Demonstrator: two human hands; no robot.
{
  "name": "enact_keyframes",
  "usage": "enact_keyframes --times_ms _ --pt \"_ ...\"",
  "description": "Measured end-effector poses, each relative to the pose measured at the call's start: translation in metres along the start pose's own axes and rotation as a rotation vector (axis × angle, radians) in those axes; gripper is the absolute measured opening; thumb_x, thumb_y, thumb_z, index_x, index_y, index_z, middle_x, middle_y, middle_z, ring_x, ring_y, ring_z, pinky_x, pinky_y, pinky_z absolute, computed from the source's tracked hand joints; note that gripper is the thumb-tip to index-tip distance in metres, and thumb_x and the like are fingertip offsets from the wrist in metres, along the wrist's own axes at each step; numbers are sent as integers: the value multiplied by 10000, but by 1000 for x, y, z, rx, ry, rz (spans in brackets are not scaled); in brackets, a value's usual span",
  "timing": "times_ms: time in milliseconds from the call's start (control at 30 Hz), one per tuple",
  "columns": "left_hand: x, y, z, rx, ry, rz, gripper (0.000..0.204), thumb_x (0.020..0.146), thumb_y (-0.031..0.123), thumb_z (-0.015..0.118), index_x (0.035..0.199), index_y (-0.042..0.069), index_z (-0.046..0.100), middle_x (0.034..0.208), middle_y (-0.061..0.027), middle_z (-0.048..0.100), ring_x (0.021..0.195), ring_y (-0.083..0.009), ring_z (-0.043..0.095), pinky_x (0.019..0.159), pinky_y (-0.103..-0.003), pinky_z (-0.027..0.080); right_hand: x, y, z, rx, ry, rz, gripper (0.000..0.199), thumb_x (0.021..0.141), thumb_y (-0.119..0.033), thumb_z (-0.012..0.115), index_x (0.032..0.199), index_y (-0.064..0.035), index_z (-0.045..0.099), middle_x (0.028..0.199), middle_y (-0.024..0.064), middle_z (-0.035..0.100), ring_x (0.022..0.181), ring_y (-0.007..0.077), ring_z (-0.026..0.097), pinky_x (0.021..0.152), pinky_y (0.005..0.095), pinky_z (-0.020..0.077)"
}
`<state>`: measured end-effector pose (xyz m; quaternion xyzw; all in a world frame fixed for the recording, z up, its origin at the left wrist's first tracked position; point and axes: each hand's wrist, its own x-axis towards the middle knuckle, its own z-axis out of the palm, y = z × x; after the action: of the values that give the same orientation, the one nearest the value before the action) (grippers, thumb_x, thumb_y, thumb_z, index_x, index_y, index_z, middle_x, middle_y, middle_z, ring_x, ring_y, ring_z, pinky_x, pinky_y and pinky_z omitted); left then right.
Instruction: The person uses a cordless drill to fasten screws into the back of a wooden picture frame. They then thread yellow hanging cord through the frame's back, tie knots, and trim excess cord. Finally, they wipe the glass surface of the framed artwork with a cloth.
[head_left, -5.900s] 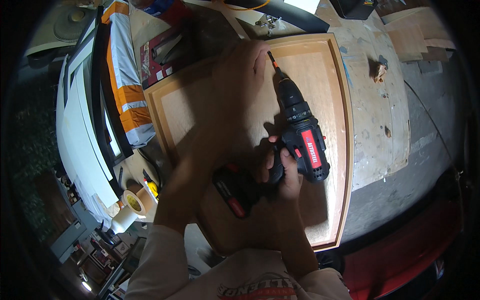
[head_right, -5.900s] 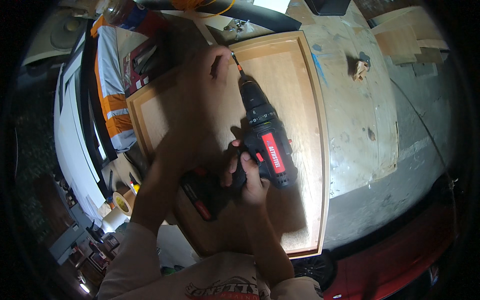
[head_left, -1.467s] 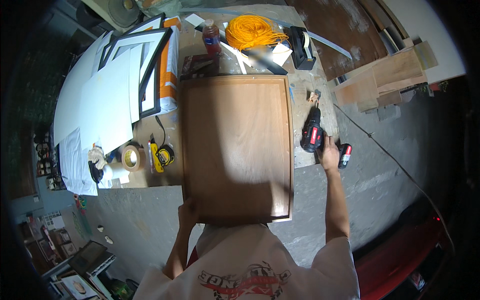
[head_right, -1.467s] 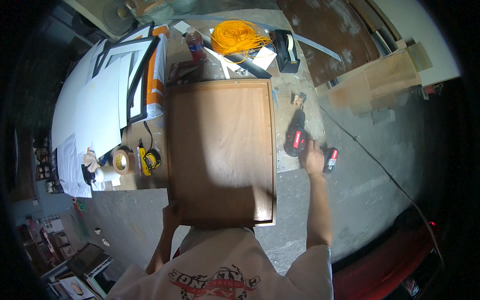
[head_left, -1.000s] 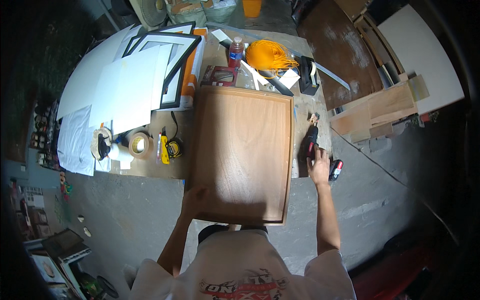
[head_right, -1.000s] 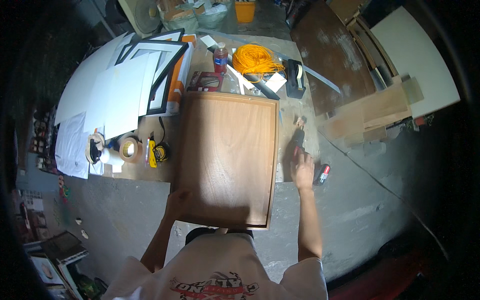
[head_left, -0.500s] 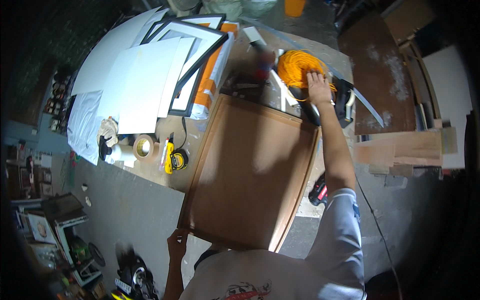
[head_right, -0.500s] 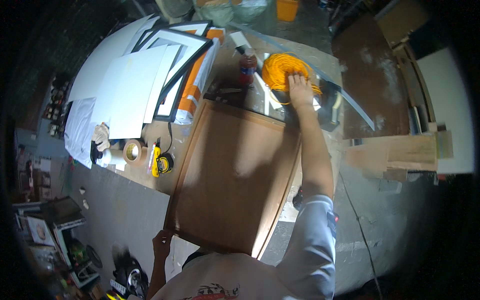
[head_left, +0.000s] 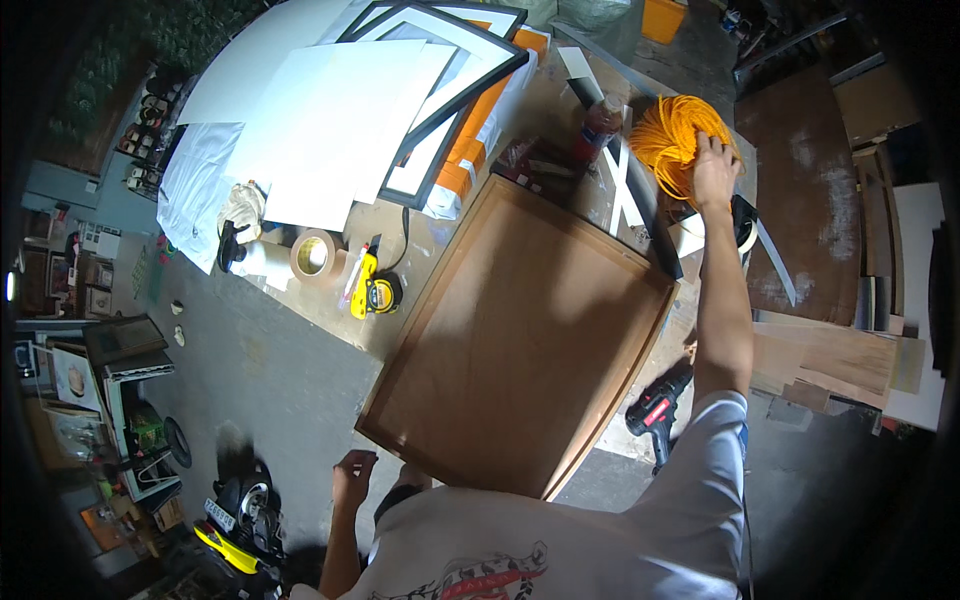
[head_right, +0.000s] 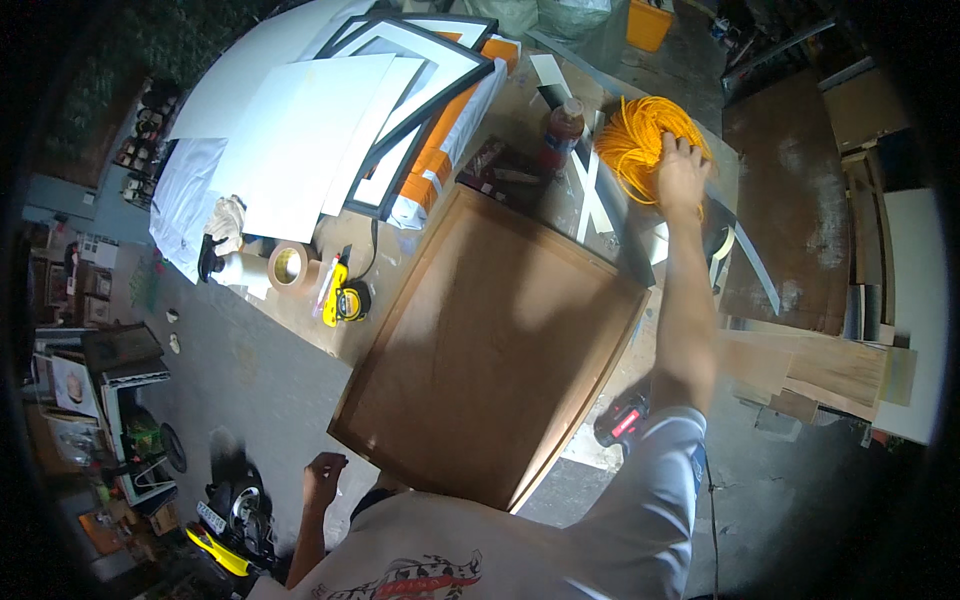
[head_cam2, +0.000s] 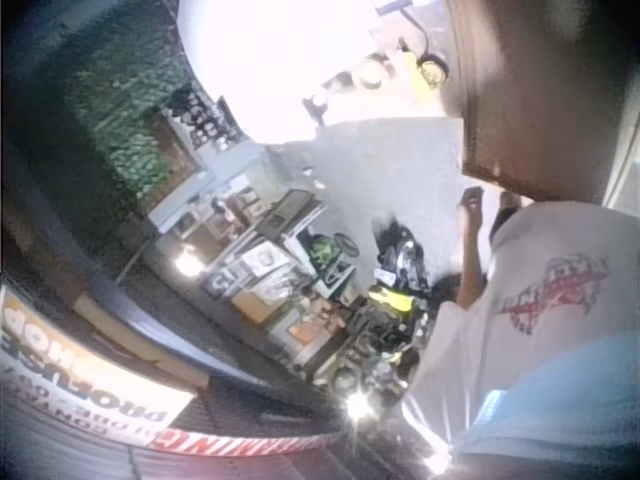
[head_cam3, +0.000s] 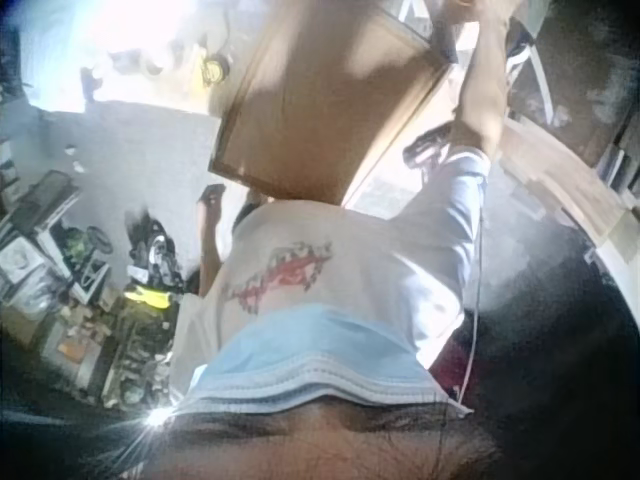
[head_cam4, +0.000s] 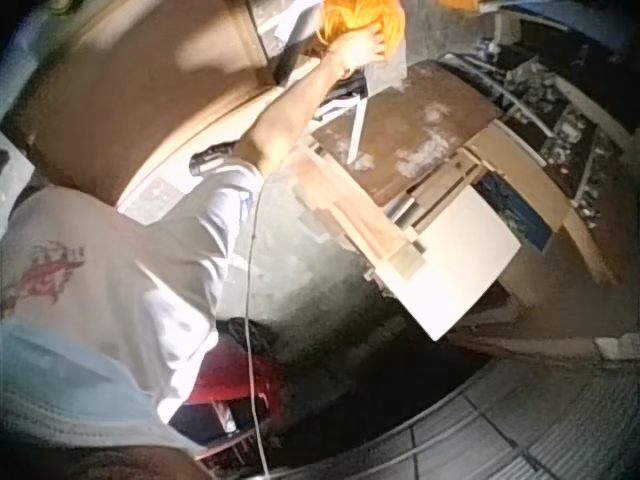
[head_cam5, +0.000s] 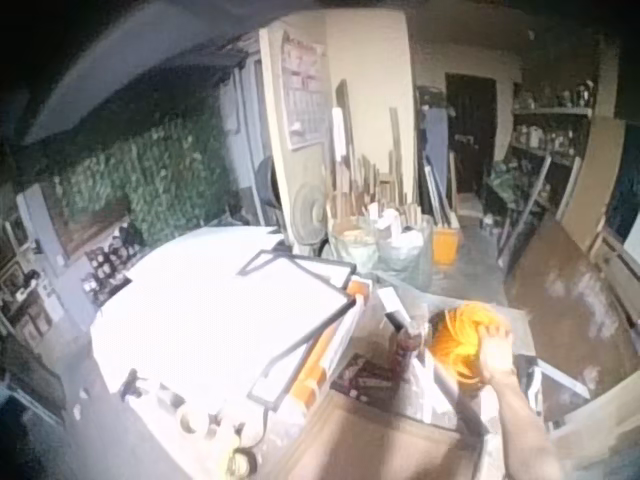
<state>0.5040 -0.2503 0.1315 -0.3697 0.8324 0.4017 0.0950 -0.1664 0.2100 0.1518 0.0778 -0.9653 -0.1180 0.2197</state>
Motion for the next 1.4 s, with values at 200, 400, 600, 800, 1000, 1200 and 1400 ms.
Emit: enact_keyframes --times_ms 200,400,600,800,1000,1200,1400 --pt "33 36 21 -22 -209 121 238 947 188 696 1143 56 723 985 -99 757 909 -198 713 805 -359 554 -47 26 -113 174 186 75 650 728 -225 823 1306 -85 563 1257 135 619 1173 358 563 974 506 441" --pt "67 96 30 -97 -388 433 235 941 145 659 1153 71 726 1062 -148 743 1004 -251 706 886 -364 539 -132 1 -238 428 542 208 571 748 -78 789 1266 -34 553 1174 175 614 1126 397 539 966 485 436" --pt "43 198 5 -490 -535 927 189 964 102 637 1135 41 690 1152 -116 709 1092 -224 682 955 -350 520 -226 -59 -360 1011 535 350 457 833 -20 762 1245 -6 566 1176 97 663 1082 214 621 967 344 475" --pt "-15 263 -20 -785 -683 1158 780 916 367 741 1491 1 362 1503 -227 385 1467 -372 303 1197 -484 263 -283 -165 -447 1058 256 258 549 747 -30 793 1245 16 566 1136 110 676 1082 245 642 948 370 495" --pt "15 240 -22 -988 -822 704 313 971 185 705 1228 35 609 1086 -13 685 1029 -97 632 882 -257 522 -298 -235 -456 509 27 97 579 670 -224 834 1150 19 620 1061 225 672 1032 398 642 856 495 476" --pt "64 206 -32 -628 -790 599 203 995 234 679 1089 56 657 910 23 650 812 -49 599 730 -222 487 -308 -231 -379 996 -390 208 517 727 -204 798 1127 83 640 958 257 715 900 420 701 822 466 532" --pt "115 164 -7 -512 -462 829 202 966 200 699 996 2 681 834 -46 707 723 -87 627 662 -259 500 -341 -205 -246 1680 -689 416 389 803 -91 743 1140 88 669 964 76 726 845 148 678 768 292 537"
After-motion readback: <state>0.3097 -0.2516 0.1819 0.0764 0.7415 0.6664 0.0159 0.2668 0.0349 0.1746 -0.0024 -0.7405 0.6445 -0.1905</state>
